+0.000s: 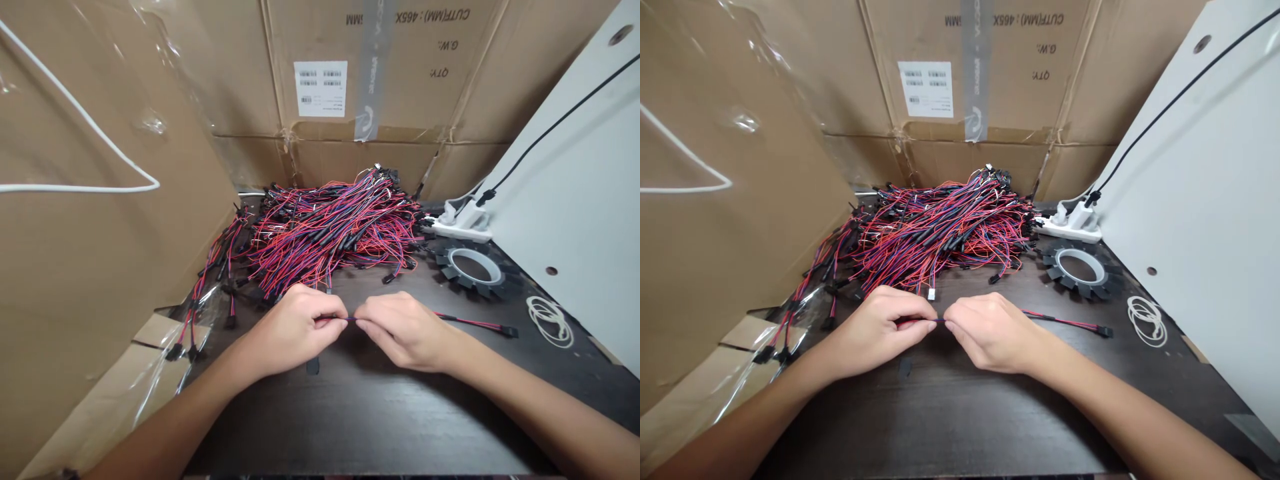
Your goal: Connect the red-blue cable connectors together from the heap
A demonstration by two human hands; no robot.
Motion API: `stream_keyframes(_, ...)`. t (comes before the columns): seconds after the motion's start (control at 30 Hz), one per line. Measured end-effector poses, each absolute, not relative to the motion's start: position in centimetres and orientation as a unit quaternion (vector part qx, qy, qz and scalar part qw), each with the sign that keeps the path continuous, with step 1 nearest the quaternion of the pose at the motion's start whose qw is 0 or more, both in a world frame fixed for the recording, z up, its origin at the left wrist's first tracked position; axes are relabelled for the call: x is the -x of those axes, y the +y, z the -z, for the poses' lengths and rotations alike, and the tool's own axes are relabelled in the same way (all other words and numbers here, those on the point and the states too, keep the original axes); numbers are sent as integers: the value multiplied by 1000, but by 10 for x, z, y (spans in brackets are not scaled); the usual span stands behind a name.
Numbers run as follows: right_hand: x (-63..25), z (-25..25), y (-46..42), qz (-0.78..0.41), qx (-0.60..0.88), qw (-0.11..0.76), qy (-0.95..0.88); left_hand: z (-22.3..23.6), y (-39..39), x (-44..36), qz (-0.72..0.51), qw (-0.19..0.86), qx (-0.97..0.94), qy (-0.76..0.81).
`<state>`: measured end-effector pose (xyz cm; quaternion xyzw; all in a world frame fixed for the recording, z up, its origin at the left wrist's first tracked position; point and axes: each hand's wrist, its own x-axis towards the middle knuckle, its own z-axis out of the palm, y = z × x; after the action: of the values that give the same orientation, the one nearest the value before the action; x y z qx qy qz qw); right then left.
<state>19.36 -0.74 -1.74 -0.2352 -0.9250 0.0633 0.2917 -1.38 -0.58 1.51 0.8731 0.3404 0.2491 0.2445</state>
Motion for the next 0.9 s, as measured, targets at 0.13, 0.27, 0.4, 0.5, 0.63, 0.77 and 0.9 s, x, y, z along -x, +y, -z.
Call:
stream_keyframes(0.13, -195, 18, -8, -8, 232, 264, -936, -15, -7, 13, -246, 247, -868, 354)
stream_keyframes(0.27, -195, 18, -9, 15, 230, 271, -935, -16, -8, 11, -231, 273, -855, 376)
stream_keyframes(0.4, -195, 18, -8, 32, 224, 281, -933, -18, -7, 10, -203, 323, -831, 406)
stream_keyframes(0.5, -195, 19, -8, 38, 220, 287, -932, -19, -6, 9, -200, 359, -808, 423)
stream_keyframes(0.63, -195, 20, -7, 44, 214, 299, -929, -20, -6, 9, -200, 406, -774, 442)
stream_keyframes(0.77, -195, 19, -6, 19, 211, 294, -932, -20, -6, 9, -203, 423, -761, 449)
stream_keyframes(0.9, -195, 16, -7, -19, 213, 283, -935, -21, -7, 9, -210, 419, -762, 447)
